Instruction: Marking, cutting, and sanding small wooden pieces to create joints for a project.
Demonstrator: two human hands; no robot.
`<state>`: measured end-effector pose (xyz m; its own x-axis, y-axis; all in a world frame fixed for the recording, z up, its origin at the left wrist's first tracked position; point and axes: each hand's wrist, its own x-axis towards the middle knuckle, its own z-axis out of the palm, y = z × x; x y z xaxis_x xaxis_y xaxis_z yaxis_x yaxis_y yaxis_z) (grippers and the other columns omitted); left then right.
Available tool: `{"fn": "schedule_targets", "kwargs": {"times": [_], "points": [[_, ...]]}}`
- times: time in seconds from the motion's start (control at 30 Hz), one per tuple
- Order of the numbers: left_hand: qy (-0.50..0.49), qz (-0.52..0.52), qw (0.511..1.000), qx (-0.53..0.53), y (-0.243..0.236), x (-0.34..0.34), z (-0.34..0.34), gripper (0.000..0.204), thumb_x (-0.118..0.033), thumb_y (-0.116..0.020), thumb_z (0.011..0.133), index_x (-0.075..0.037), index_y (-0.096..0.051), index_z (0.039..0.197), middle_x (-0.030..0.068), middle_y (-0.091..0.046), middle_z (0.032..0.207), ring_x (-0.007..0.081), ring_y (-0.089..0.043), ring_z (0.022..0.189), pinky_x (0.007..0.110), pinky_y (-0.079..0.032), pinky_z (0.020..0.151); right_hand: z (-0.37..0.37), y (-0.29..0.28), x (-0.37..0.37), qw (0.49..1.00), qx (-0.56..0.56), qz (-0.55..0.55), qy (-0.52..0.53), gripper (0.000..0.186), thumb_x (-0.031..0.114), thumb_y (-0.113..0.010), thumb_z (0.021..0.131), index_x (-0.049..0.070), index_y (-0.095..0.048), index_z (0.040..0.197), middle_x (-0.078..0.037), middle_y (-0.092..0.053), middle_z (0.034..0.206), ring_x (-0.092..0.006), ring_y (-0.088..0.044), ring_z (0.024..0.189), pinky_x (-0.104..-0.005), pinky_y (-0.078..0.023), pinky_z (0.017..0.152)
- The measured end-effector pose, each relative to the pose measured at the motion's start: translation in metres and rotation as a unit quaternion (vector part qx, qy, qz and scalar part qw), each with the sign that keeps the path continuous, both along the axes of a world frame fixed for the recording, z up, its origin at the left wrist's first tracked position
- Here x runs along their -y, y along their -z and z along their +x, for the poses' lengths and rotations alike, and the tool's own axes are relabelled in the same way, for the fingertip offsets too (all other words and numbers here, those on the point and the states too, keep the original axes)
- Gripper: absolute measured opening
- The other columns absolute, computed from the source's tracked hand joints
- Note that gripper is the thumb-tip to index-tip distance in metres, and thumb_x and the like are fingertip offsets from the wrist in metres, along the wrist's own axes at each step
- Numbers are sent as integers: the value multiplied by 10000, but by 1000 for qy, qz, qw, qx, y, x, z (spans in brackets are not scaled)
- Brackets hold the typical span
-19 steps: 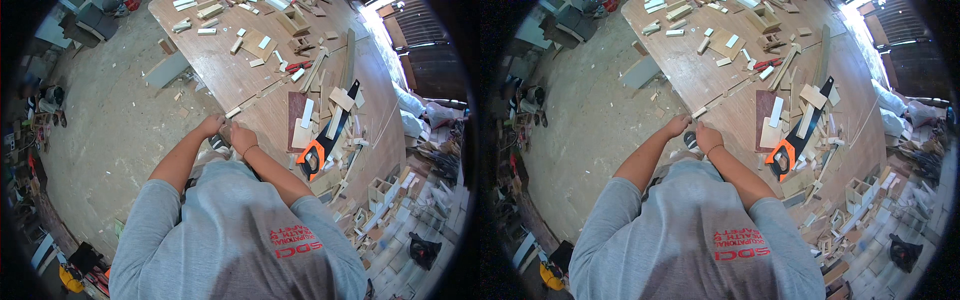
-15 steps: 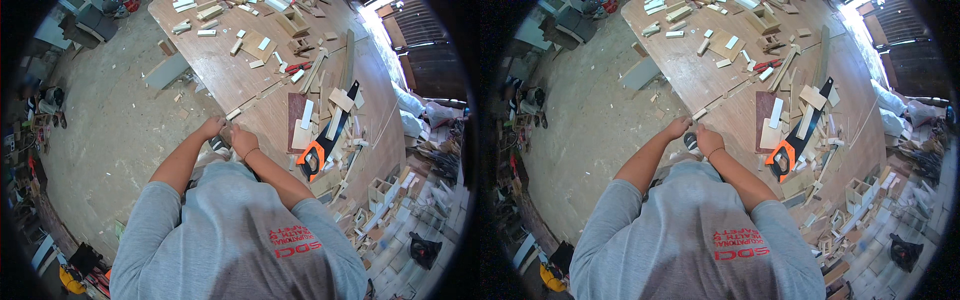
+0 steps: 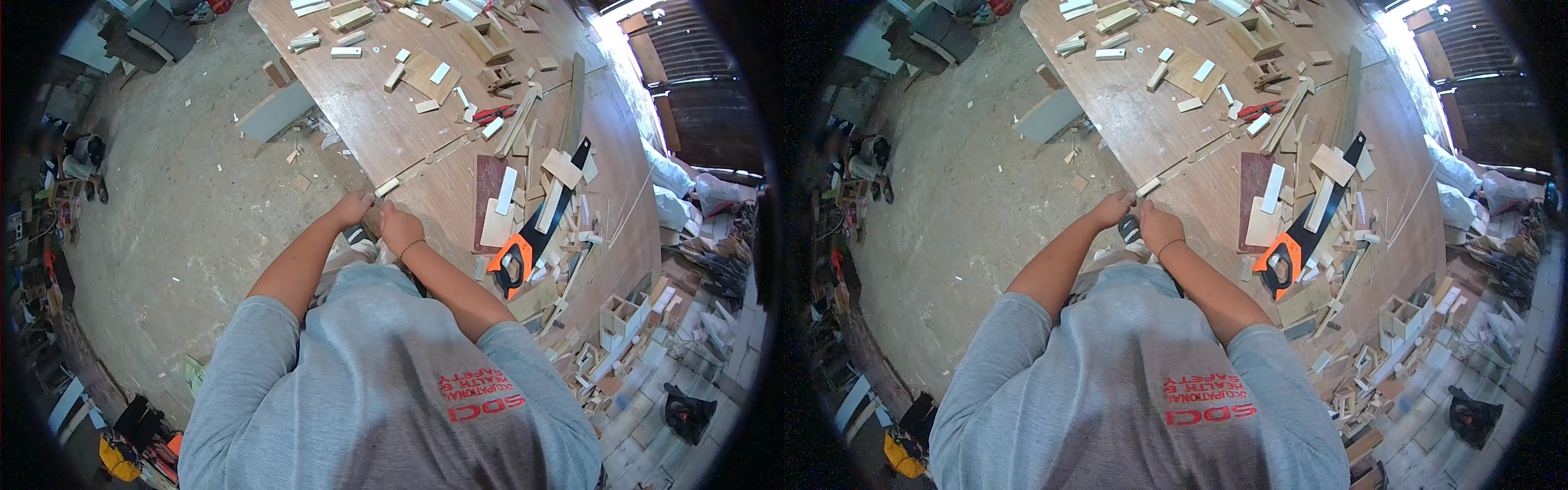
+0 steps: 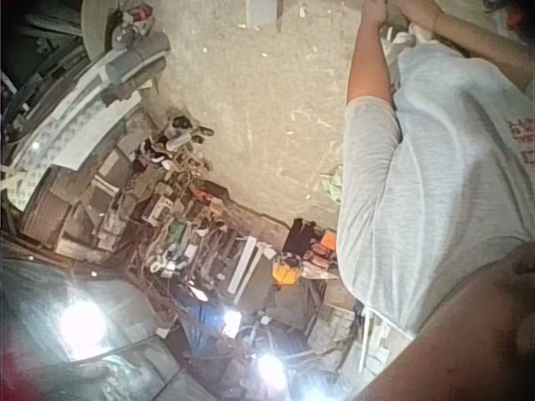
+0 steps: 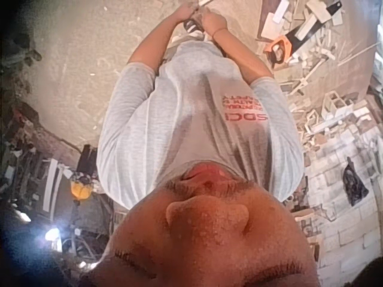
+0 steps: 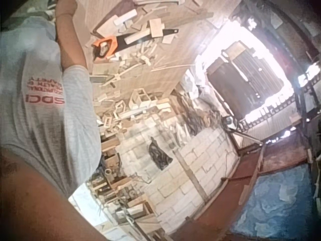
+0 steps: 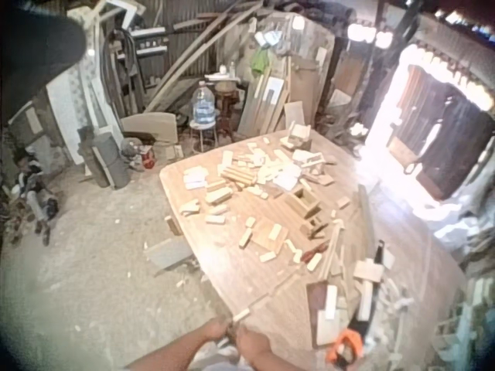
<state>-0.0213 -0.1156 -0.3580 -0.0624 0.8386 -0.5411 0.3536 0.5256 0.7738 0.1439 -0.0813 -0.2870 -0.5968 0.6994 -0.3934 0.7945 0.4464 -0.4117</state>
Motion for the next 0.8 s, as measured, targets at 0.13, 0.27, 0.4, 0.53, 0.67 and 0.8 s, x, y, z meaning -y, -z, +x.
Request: {"fn": "schedule_targets", "kwargs": {"times": [0.13, 0.27, 0.4, 0.53, 0.67, 0.8], "points": [[5, 6, 1000, -3, 0, 1, -2, 448, -355, -413, 954, 39, -626, 976, 166, -640, 853, 256, -593, 765, 383, -473, 736, 12, 0, 6, 1000, 1, 5, -8, 234, 256, -425, 947, 35, -500, 966, -204, -649, 712, -378, -649, 657, -488, -511, 578], [-1, 0, 1000, 10, -1, -2, -3, 464, -359, -404, 951, 43, -634, 964, 181, -643, 859, 275, -602, 780, 393, -472, 746, -6, 4, -3, 1000, -4, 15, -10, 231, 251, -419, 949, 35, -496, 974, -206, -649, 717, -380, -648, 660, -489, -509, 581], [16, 9, 1000, -6, 3, -3, -5, 465, -357, -403, 946, 47, -631, 965, 188, -643, 876, 286, -602, 798, 399, -470, 754, -12, 6, -8, 1000, -17, 12, -8, 238, 261, -422, 947, 35, -492, 966, -208, -649, 719, -385, -646, 663, -495, -506, 590], [10, 6, 1000, 11, 0, -3, -4, 454, -357, -409, 940, 38, -633, 956, 192, -641, 876, 284, -600, 795, 400, -468, 753, 6, 1, 3, 1000, -3, 8, -1, 254, 283, -442, 943, 34, -493, 958, -208, -645, 707, -389, -643, 655, -500, -502, 590], [12, 5, 1000, -7, 0, -1, -5, 456, -366, -411, 936, 28, -640, 942, 194, -641, 870, 282, -600, 788, 400, -468, 751, 40, -10, 18, 999, 27, -15, -8, 258, 276, -423, 950, 32, -502, 977, -207, -651, 724, -392, -646, 676, -501, -500, 607], [10, 20, 1000, -4, 8, 3, -2, 451, -374, -417, 935, 22, -631, 944, 178, -635, 854, 275, -595, 781, 397, -467, 740, 38, -7, 16, 999, 25, -12, -18, 252, 272, -428, 948, 31, -497, 978, -199, -652, 719, -384, -650, 675, -496, -504, 601]]}}
